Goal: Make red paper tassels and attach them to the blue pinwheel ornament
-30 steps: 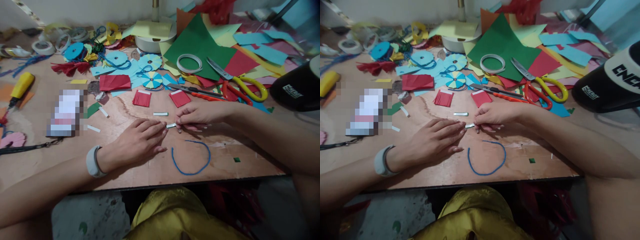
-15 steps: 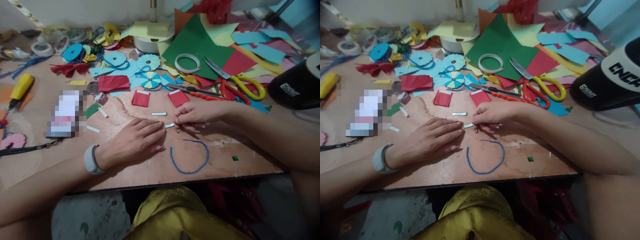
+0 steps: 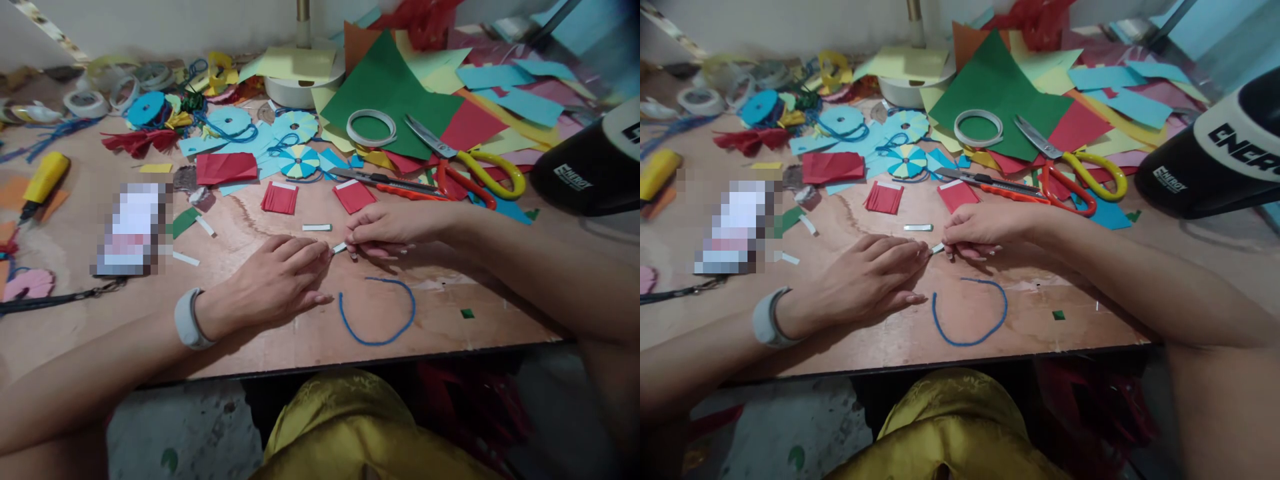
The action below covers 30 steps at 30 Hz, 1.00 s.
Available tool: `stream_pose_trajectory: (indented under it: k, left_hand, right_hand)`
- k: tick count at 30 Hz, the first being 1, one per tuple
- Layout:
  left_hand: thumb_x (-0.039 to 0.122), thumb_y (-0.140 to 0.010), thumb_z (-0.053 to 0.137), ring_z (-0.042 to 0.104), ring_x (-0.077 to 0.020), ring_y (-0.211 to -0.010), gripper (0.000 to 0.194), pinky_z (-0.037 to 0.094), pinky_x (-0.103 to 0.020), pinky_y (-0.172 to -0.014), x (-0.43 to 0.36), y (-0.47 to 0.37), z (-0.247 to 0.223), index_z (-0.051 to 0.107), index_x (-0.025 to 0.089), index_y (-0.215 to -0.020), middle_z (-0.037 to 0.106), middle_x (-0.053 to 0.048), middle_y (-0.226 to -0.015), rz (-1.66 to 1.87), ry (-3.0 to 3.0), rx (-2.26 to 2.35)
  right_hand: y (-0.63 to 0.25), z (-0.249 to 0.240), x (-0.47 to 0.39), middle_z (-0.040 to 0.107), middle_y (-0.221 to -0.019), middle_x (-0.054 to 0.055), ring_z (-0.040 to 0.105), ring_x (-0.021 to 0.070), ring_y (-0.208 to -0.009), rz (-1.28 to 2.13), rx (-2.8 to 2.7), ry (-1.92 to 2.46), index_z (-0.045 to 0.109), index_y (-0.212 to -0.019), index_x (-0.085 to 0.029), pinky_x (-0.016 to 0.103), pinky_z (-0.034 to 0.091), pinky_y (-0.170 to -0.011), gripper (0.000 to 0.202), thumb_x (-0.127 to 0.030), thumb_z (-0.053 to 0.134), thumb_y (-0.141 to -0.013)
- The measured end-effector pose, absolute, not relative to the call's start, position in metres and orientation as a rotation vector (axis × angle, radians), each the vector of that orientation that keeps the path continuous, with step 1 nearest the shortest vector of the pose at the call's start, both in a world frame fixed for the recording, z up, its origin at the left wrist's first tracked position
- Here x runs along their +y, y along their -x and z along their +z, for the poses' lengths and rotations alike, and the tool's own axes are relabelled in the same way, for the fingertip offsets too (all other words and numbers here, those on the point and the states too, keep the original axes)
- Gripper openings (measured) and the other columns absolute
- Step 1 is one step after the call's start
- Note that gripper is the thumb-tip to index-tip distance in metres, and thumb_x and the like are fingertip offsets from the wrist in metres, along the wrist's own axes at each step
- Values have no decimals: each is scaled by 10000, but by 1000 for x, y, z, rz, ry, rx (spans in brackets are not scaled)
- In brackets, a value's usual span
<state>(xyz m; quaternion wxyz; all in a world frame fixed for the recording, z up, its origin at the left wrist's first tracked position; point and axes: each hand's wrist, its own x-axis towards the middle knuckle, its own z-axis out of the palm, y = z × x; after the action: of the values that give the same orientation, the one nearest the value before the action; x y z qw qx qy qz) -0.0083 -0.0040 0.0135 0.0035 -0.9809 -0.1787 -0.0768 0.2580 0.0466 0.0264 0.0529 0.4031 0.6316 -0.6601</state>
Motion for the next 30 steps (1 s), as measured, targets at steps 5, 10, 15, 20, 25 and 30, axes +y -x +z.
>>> stream_pose_trajectory:
  k: [5, 10, 15, 20, 25, 30]
  left_hand:
    - [552, -1030, 463, 595, -279, -1250, 524, 473, -421, -1035, -4, 6, 15, 641, 137, -1295, 629, -120, -1396, -229, 3082, -571]
    - [475, -1046, 474, 562, -276, -1333, 490, 459, -420, -1051, -3, 3, 20, 615, 127, -1360, 609, -128, -1448, -199, 3114, -537]
    - [412, -1060, 443, 569, -262, -1333, 476, 454, -412, -1051, -3, 2, 21, 590, 92, -1381, 607, -126, -1456, -219, 3117, -487]
    - [417, -1043, 464, 634, -276, -1231, 472, 493, -406, -991, -3, 4, 16, 594, 105, -1371, 657, -150, -1379, -355, 3086, -540]
    - [601, -1014, 456, 507, -323, -1390, 684, 441, -466, -1093, 0, 3, 13, 427, 169, -1543, 519, -156, -1536, -217, 3110, -581]
    - [664, -995, 430, 413, -326, -1470, 747, 327, -500, -1214, 2, 2, 10, 438, 148, -1536, 443, -141, -1599, -171, 3154, -605]
  right_hand:
    - [-257, 28, 44, 526, -443, -51, 369, 74, -337, -1964, 1951, -1216, 605, -821, -182, 235, 251, -390, 338, -435, 482, -1009]
    - [-259, 29, 37, 546, -475, -27, 468, 90, -420, -1691, 2146, -1387, 591, -717, -189, 238, 299, -448, 384, -454, 517, -984]
    - [-265, 27, 36, 584, -552, 6, 508, 115, -503, -1475, 2269, -1528, 570, -656, -193, 268, 302, -505, 402, -443, 516, -965]
    - [-265, 28, 36, 572, -603, -2, 466, 119, -568, -1334, 2386, -1450, 568, -656, -192, 278, 266, -543, 324, -382, 562, -918]
    - [-265, 27, 32, 572, -665, -3, 432, 124, -623, -1292, 2458, -1458, 596, -720, -191, 290, 236, -575, 301, -406, 549, -925]
    - [-267, 24, 34, 558, -656, 7, 432, 139, -656, -1300, 2495, -1452, 570, -671, -190, 301, 228, -589, 343, -443, 583, -902]
